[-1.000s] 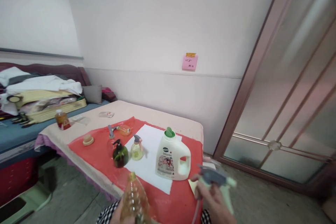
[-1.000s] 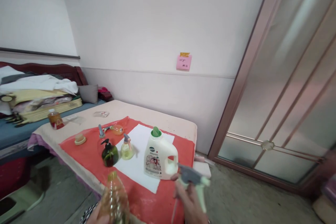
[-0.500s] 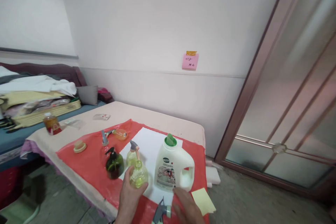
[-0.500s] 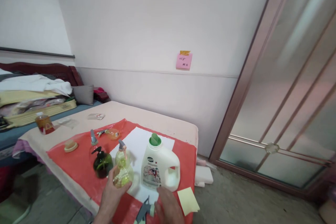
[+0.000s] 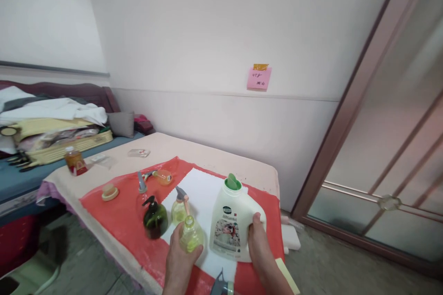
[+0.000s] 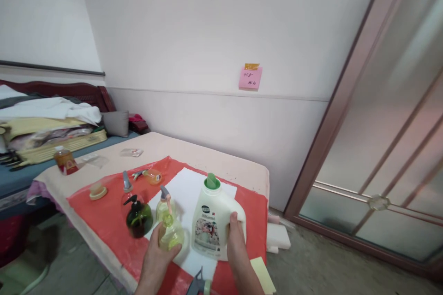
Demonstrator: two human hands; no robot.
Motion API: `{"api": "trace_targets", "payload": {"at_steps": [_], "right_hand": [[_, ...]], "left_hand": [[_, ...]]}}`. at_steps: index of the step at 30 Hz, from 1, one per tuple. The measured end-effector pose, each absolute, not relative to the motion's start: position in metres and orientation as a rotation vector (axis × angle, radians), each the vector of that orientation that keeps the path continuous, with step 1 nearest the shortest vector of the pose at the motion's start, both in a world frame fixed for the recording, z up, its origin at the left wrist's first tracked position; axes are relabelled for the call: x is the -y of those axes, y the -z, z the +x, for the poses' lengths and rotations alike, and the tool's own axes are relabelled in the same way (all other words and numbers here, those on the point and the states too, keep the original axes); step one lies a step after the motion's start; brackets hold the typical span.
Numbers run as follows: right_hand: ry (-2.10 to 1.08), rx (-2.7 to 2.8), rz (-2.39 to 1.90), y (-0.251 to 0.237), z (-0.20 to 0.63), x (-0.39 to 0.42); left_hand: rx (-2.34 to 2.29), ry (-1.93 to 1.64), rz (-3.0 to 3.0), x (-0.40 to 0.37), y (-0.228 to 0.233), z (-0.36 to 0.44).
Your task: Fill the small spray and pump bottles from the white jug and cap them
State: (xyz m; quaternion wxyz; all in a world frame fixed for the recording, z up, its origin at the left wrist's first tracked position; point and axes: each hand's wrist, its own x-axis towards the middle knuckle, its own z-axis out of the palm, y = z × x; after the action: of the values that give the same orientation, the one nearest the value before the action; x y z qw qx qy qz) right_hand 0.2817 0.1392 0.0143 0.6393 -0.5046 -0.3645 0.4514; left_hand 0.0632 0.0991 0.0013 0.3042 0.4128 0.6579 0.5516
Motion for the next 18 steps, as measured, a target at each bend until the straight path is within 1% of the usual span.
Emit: {"api": "trace_targets", "payload": {"at_steps": [5,11,15,18], "right_hand": [[-0.922,0.919,-1.278,-0.036,0.297,-0.133],[-0.766,1.238,-1.349,-0.094,0.322,-0.142],[-0.479,1.535,-1.511,-0.128,0.335,-0.152],[-0.387,1.634,-1.637,-0.147,0.342,-0.157]], "left_hand": [[-1.817,-1.420,1.110,-0.101,0.010,0.070],[-1.705,-1.359,1.228,-0.117,0.003,0.080],[-1.704,-1.276,1.245,-0.139,-0.004,0.099],[-1.735,-1.242,1.212,-0.151,-0.001,0.109]]}}
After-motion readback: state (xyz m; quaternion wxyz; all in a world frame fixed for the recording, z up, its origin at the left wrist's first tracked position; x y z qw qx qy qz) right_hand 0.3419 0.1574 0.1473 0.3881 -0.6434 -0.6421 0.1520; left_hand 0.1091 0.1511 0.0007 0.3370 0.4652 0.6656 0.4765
